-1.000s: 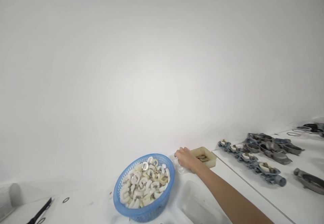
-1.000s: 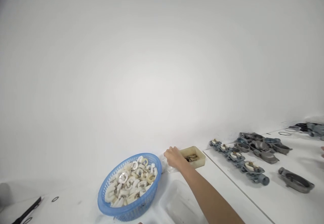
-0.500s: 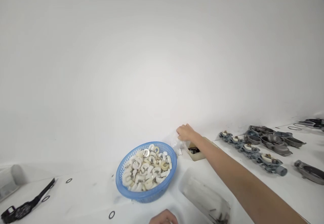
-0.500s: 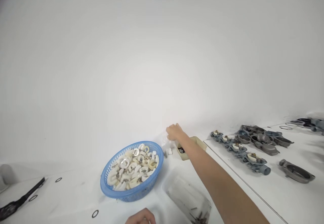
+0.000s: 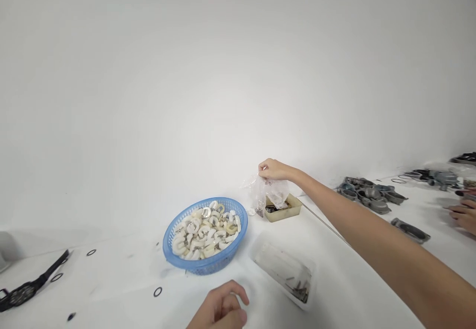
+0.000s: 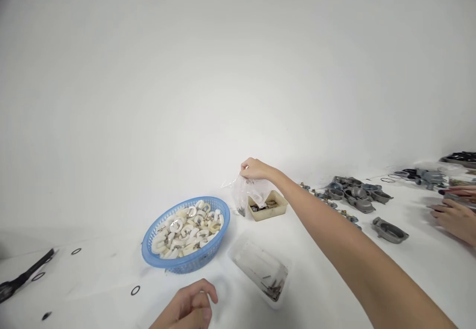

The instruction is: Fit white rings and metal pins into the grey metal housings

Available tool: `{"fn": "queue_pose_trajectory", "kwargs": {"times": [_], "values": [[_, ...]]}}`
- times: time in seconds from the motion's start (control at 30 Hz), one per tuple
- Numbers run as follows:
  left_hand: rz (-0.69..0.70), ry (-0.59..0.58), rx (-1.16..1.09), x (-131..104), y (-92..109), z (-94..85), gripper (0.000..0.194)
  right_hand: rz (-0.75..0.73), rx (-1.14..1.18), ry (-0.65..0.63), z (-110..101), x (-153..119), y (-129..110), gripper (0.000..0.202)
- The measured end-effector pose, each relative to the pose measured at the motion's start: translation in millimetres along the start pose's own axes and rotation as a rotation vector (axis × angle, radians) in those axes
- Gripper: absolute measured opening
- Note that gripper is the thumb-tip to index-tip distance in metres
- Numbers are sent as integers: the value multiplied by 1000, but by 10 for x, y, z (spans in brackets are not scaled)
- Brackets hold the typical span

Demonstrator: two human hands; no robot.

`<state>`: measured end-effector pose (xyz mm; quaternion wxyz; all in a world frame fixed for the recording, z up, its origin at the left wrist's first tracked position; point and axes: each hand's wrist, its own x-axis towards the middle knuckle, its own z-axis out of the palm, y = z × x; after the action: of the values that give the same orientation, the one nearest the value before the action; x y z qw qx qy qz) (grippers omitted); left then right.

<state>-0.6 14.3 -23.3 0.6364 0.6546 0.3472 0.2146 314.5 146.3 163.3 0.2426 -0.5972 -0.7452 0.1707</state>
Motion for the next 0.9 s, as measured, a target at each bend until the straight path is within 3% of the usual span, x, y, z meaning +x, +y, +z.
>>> {"fn": "queue_pose_trajectory", "kwargs": {"times": [0.07, 0.13, 0.3, 0.43, 0.53, 0.7, 0.9], "values": [[12, 12, 92, -5, 1, 37, 55, -41, 138, -20, 3, -167, -112, 21], [75, 97, 124, 30, 11, 113, 67, -74, 267, -39, 47, -325, -229, 17], [261, 478, -119, 253, 140, 425, 90, -94, 524, -120, 336, -636, -382, 9], [341, 632, -266, 377, 310, 534, 75, -32, 698, -81, 648, -840, -217, 5], [395, 670, -217, 388, 390, 443, 55, 5, 780, 29, 886, -995, 3, 6], [421, 648, -99, 428, 550, 231, 44, 44, 847, 104, 1226, -1230, 320, 9], [398, 586, 89, 751, 894, 138, 37, 48, 835, 125, 1302, -1381, 591, 11]]}}
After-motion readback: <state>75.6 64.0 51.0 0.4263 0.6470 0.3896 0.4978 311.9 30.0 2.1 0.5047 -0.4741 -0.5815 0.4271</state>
